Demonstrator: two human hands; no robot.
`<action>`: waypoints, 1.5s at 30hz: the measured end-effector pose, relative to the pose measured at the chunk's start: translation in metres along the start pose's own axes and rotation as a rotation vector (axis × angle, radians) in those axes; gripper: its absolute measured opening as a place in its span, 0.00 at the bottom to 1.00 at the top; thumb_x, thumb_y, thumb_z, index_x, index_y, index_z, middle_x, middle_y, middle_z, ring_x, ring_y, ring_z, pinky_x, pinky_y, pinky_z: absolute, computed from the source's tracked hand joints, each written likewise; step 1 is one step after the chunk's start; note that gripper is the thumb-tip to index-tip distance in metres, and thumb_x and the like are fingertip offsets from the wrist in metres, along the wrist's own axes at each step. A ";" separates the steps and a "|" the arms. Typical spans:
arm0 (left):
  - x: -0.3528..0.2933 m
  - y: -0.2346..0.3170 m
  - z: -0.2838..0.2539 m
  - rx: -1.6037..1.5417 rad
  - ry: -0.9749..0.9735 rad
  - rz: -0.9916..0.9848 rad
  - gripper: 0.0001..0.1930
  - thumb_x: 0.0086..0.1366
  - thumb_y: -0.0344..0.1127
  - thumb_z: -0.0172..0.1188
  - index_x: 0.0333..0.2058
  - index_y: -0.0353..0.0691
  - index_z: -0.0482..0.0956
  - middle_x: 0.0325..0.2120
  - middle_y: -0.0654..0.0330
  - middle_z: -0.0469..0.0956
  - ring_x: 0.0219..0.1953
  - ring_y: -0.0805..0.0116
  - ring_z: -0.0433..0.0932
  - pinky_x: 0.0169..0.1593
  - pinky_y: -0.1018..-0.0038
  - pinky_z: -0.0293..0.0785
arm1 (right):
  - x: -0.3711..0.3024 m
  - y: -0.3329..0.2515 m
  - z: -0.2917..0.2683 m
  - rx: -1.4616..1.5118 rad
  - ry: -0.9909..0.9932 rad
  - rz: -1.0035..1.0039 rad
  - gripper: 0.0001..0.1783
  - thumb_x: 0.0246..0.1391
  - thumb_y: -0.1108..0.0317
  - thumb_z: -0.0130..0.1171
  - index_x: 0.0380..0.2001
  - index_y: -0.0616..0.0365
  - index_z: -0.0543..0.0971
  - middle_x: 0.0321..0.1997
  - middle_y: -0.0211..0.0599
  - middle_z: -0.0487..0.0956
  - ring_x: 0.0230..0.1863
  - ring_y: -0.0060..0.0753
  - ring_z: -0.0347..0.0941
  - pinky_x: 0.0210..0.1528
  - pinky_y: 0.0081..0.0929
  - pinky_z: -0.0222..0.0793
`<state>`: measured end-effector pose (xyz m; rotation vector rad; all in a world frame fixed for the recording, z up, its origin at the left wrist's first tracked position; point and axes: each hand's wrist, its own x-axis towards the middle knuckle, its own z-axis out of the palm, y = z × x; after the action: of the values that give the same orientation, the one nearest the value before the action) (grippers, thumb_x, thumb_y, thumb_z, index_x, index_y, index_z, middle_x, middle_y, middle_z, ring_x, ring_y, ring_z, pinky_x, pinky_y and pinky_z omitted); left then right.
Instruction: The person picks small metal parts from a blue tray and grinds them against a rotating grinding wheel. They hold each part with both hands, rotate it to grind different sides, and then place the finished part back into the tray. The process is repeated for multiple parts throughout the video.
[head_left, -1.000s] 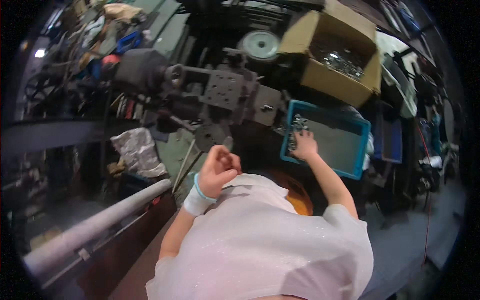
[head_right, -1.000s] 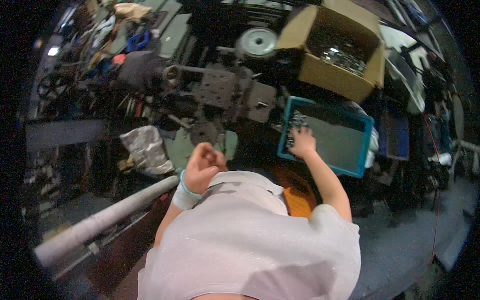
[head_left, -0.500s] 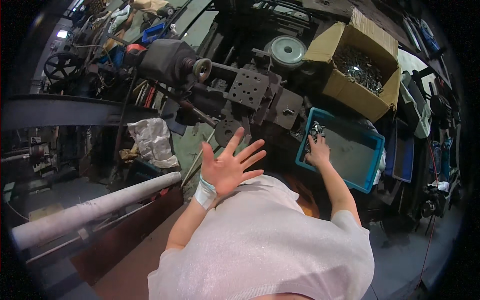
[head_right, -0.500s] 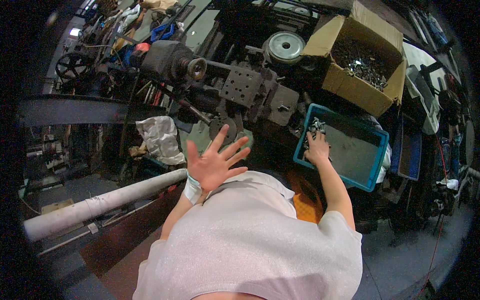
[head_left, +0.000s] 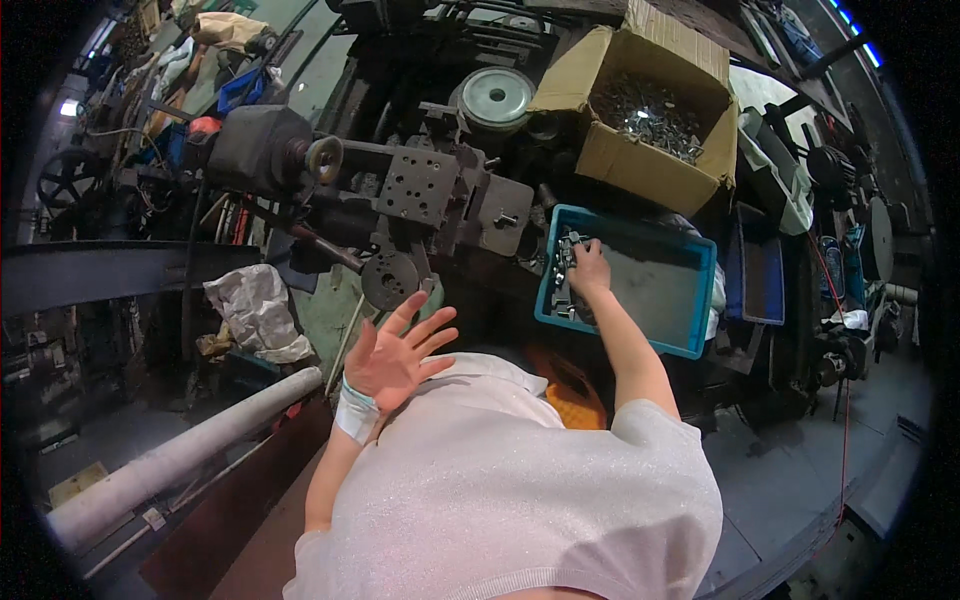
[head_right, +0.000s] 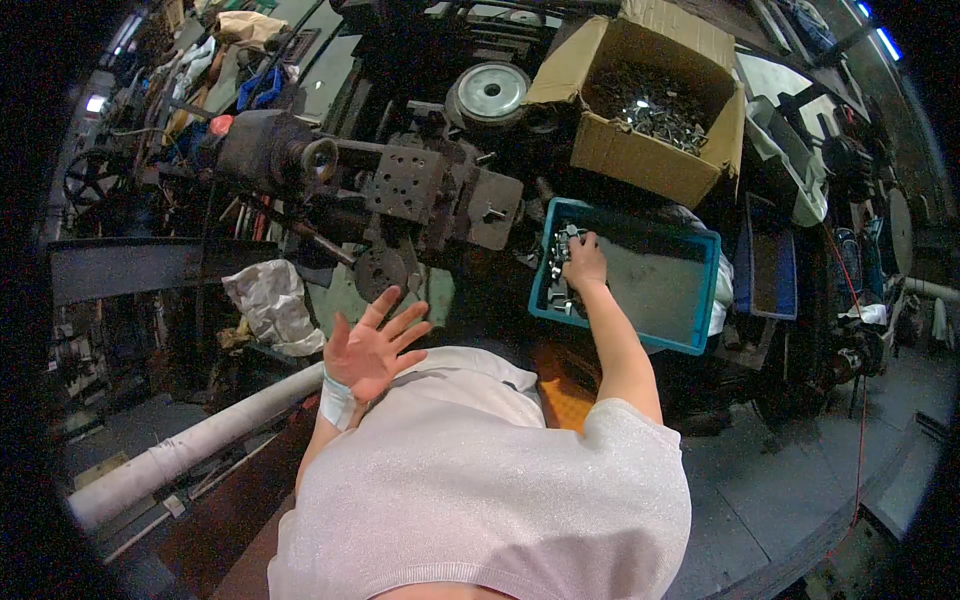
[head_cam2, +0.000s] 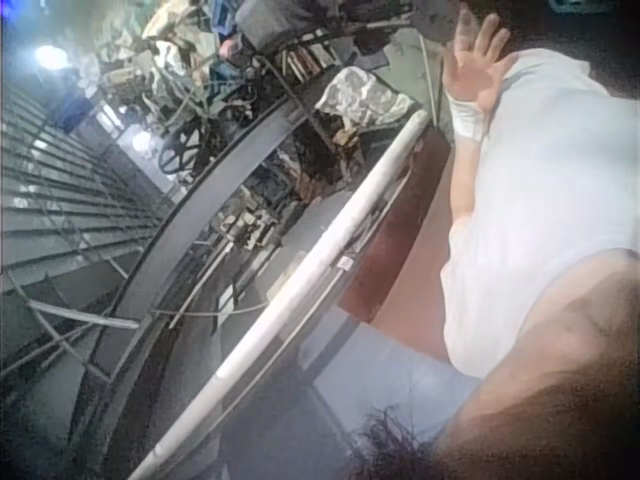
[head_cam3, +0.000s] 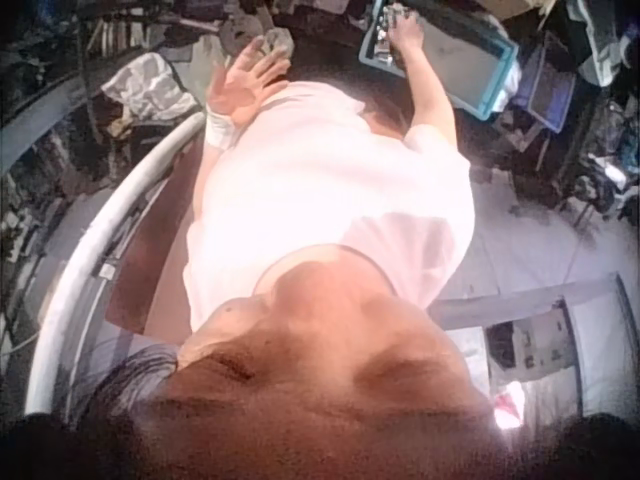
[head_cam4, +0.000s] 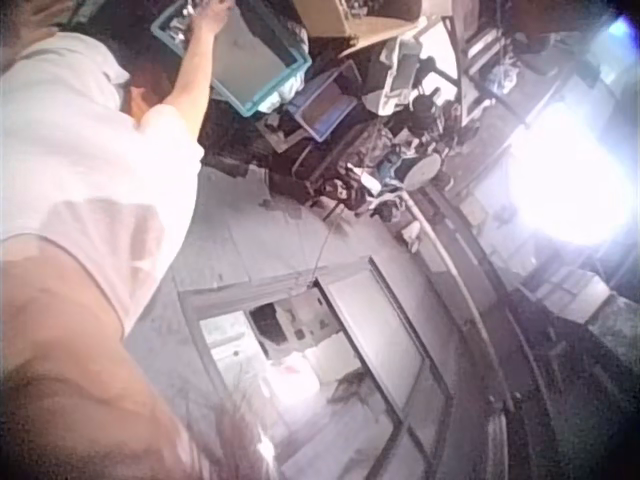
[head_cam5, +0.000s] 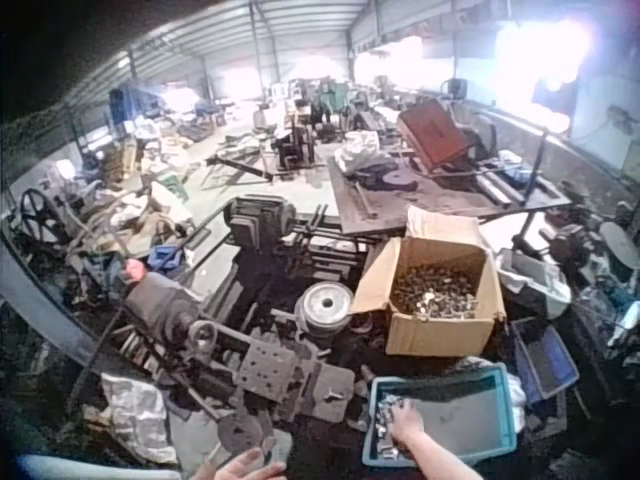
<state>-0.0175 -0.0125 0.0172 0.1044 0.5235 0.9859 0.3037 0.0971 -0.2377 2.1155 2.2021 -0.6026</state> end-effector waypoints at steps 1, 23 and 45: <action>0.001 0.000 0.000 -0.003 0.004 0.000 0.38 0.54 0.59 0.50 0.57 0.44 0.50 0.56 0.45 0.51 0.56 0.51 0.56 0.53 0.54 0.59 | 0.001 -0.001 -0.004 0.006 0.036 -0.029 0.28 0.31 0.67 0.56 0.44 0.48 0.68 0.50 0.43 0.61 0.50 0.47 0.59 0.46 0.37 0.65; 0.015 0.036 -0.003 1.682 0.687 0.534 0.15 0.53 0.36 0.56 0.37 0.33 0.72 0.30 0.55 0.74 0.30 0.64 0.74 0.35 0.72 0.71 | 0.025 -0.017 0.002 -0.139 0.011 -0.105 0.32 0.32 0.63 0.62 0.46 0.50 0.65 0.54 0.42 0.59 0.56 0.46 0.52 0.50 0.38 0.59; -0.002 0.047 -0.025 2.003 0.714 0.556 0.16 0.52 0.40 0.57 0.36 0.36 0.72 0.34 0.50 0.73 0.37 0.54 0.72 0.40 0.67 0.69 | 0.036 -0.001 0.024 -0.132 0.085 -0.191 0.27 0.31 0.68 0.59 0.42 0.52 0.68 0.50 0.44 0.62 0.50 0.50 0.57 0.47 0.38 0.64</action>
<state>-0.0662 0.0086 0.0115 1.7946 2.0662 0.6142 0.2937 0.1245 -0.2699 1.9165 2.4339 -0.3687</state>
